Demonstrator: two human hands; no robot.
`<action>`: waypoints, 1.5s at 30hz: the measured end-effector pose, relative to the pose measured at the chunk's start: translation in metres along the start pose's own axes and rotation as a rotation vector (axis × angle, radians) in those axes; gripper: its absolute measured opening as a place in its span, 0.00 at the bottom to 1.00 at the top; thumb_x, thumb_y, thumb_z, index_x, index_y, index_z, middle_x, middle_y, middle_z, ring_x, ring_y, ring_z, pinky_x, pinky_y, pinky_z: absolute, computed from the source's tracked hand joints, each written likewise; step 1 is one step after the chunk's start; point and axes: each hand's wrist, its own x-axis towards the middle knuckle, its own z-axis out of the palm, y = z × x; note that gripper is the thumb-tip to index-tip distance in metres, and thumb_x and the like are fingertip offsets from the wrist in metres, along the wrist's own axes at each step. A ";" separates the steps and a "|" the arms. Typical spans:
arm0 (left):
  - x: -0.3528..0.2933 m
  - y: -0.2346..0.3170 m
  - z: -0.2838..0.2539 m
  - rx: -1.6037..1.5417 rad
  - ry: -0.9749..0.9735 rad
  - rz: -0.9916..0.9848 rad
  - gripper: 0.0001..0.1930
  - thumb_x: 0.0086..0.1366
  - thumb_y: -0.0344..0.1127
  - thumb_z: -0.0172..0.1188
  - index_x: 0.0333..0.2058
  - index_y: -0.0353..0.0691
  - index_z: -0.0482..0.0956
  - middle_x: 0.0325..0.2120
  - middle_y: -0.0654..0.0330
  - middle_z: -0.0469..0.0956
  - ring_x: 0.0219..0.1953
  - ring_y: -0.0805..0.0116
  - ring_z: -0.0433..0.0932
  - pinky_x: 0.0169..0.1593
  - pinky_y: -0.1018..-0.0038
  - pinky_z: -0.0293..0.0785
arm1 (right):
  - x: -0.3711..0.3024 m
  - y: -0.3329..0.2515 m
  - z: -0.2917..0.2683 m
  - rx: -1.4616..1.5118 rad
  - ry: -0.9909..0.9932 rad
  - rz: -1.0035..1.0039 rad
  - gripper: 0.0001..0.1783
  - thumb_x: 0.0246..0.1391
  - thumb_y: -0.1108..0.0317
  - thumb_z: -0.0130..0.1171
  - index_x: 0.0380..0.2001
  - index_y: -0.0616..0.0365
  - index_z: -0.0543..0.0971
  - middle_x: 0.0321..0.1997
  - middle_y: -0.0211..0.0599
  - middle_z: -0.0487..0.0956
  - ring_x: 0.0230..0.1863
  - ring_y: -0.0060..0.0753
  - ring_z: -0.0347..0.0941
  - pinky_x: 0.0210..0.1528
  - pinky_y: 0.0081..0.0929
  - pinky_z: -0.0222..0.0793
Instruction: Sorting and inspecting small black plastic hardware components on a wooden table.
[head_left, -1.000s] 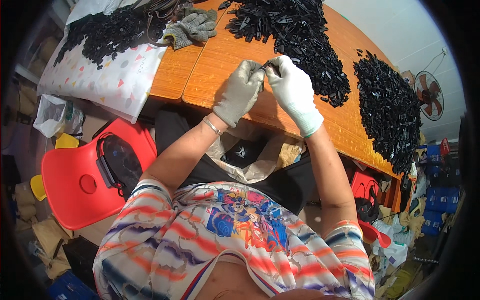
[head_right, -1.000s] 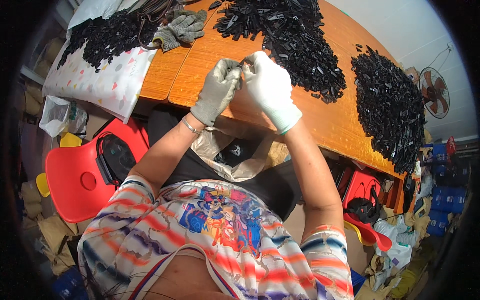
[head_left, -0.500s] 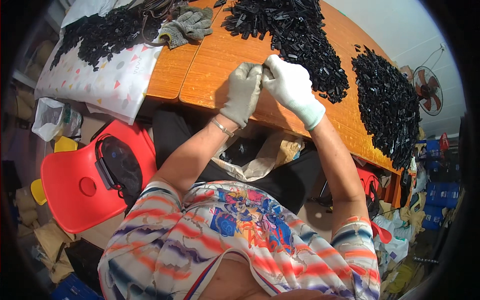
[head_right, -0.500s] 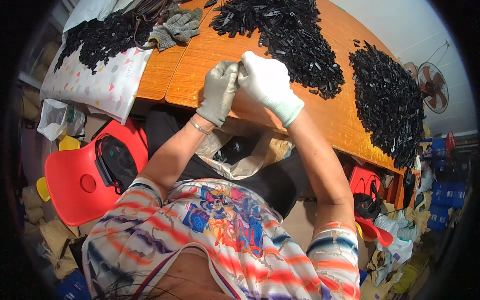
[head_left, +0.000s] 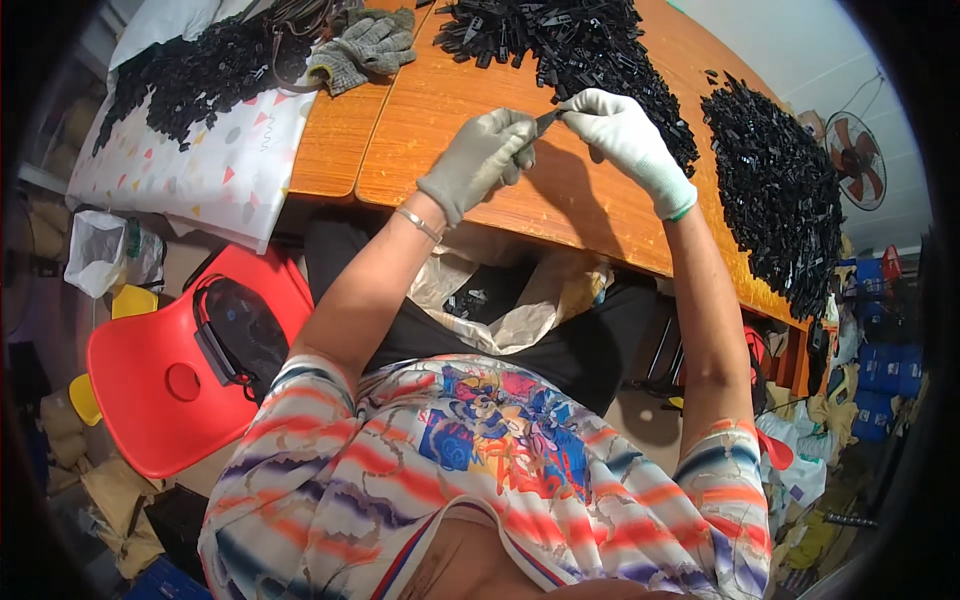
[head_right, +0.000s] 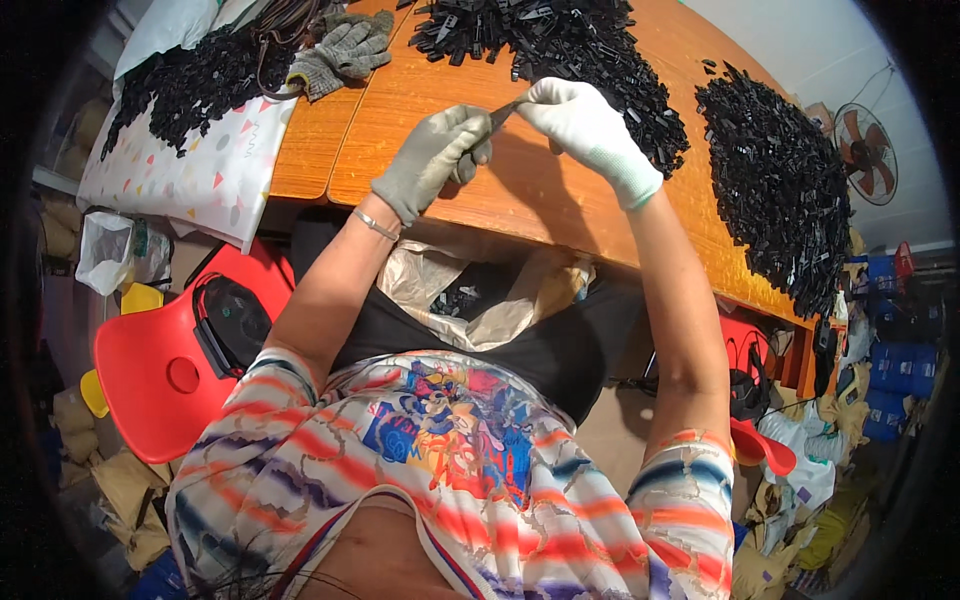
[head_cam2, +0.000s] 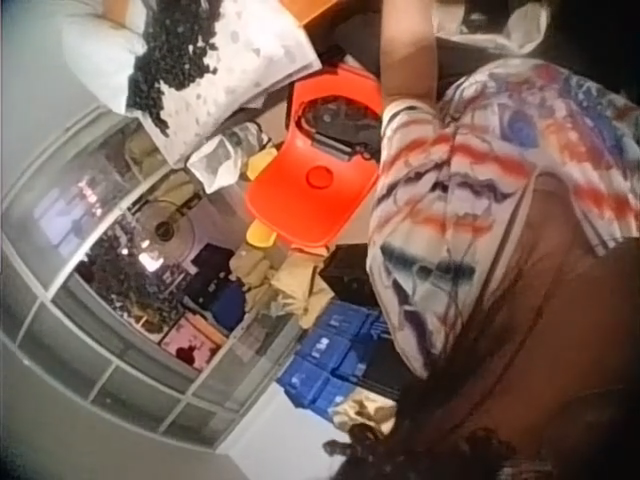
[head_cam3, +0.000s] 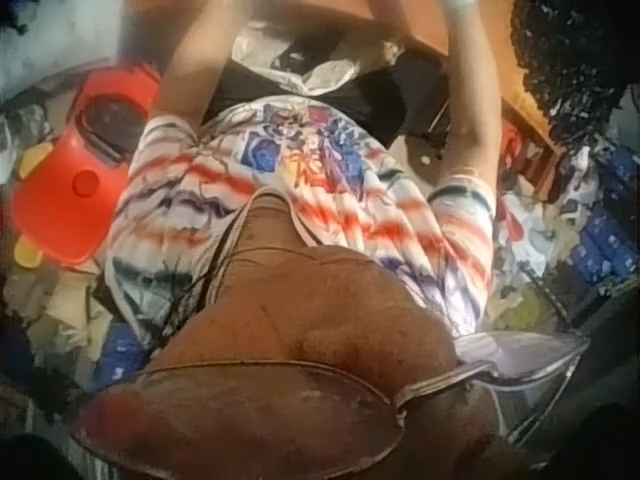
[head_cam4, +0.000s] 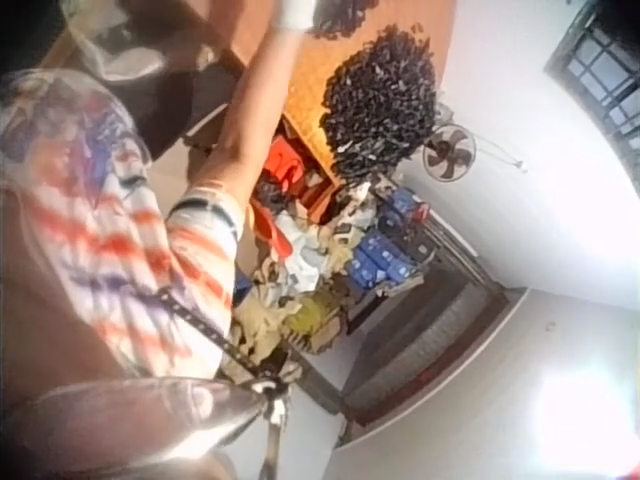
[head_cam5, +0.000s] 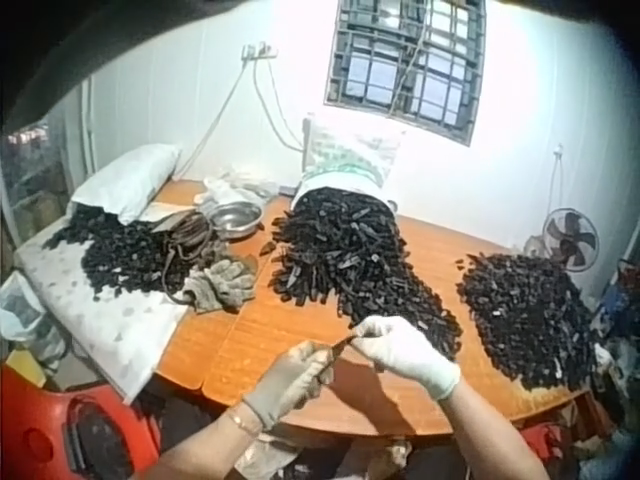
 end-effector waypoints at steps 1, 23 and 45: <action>0.000 -0.001 -0.001 0.018 0.005 -0.019 0.11 0.71 0.40 0.49 0.39 0.38 0.72 0.20 0.67 0.70 0.16 0.84 0.62 0.20 0.88 0.59 | 0.001 0.006 0.003 0.075 0.018 -0.039 0.14 0.57 0.56 0.57 0.29 0.57 0.79 0.22 0.21 0.73 0.21 0.13 0.66 0.26 0.17 0.66; -0.091 -0.028 -0.002 -0.141 -0.056 -0.218 0.13 0.72 0.39 0.44 0.46 0.36 0.68 0.20 0.66 0.69 0.17 0.84 0.60 0.20 0.86 0.56 | -0.065 0.032 0.083 0.632 -0.021 0.052 0.12 0.54 0.62 0.61 0.29 0.62 0.79 0.25 0.27 0.77 0.23 0.15 0.69 0.25 0.16 0.63; 0.175 0.019 -0.092 1.584 0.416 0.263 0.35 0.63 0.60 0.52 0.66 0.59 0.55 0.66 0.52 0.54 0.68 0.47 0.51 0.62 0.50 0.62 | 0.042 0.091 0.042 -0.798 0.542 -0.260 0.05 0.52 0.68 0.54 0.28 0.55 0.77 0.31 0.45 0.73 0.31 0.49 0.75 0.31 0.42 0.72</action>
